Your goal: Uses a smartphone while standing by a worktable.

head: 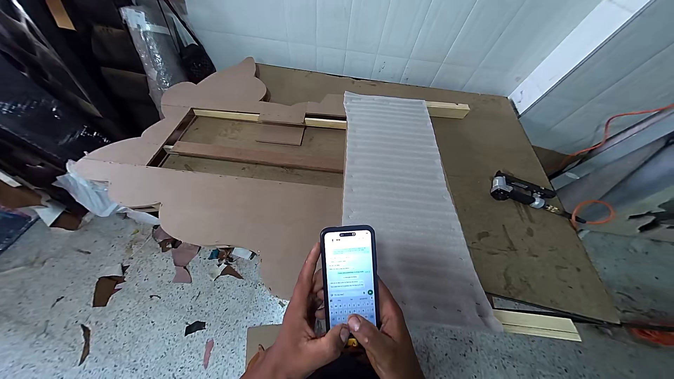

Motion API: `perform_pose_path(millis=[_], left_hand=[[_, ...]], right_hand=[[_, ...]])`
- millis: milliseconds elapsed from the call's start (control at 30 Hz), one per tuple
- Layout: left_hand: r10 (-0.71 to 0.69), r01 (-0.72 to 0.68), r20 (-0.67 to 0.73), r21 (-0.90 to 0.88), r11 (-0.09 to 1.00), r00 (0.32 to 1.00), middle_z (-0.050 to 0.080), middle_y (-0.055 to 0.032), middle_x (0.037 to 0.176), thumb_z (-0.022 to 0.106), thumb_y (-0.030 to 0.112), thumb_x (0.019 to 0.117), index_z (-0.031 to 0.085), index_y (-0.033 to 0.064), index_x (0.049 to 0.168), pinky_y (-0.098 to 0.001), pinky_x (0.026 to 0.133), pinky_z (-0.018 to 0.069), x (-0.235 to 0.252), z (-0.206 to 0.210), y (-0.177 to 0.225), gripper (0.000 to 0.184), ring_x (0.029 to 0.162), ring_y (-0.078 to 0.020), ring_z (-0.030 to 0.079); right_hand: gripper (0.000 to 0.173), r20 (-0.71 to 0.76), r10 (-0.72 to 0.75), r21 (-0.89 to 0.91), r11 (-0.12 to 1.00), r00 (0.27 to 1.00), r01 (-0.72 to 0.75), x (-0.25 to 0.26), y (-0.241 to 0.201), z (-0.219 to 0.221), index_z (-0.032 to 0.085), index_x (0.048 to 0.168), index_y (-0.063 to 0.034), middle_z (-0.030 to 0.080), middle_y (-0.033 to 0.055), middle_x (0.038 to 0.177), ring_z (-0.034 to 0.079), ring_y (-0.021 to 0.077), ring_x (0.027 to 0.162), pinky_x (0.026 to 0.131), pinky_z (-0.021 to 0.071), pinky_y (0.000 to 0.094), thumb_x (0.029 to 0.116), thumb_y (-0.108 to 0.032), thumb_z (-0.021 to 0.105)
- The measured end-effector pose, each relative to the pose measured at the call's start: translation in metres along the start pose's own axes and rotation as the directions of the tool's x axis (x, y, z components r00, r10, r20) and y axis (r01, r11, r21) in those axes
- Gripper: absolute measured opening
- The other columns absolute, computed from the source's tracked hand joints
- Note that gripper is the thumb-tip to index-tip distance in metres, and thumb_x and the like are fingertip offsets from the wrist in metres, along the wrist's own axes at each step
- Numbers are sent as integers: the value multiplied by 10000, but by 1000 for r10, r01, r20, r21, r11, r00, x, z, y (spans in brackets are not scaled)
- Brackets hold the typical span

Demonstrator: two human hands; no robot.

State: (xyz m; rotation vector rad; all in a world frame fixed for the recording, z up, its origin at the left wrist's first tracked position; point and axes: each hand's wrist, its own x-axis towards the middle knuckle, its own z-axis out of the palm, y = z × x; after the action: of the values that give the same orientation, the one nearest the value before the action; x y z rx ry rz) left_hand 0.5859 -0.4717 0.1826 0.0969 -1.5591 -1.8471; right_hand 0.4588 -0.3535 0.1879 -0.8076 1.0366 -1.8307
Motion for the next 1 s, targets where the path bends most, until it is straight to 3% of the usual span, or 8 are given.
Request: perform_pose_path(millis=[1000], left_hand=[[-23, 25, 50, -39, 999, 998, 528, -224, 1410, 787, 144, 864, 6, 207, 1652, -424, 884, 615, -16, 0, 10, 1111, 1100, -316, 670]], right_hand=[[639, -89, -33, -66, 997, 995, 28, -25, -1, 19, 394, 1432, 44, 660, 210, 1191, 709, 289, 1021, 878, 622, 449, 953, -228, 718]])
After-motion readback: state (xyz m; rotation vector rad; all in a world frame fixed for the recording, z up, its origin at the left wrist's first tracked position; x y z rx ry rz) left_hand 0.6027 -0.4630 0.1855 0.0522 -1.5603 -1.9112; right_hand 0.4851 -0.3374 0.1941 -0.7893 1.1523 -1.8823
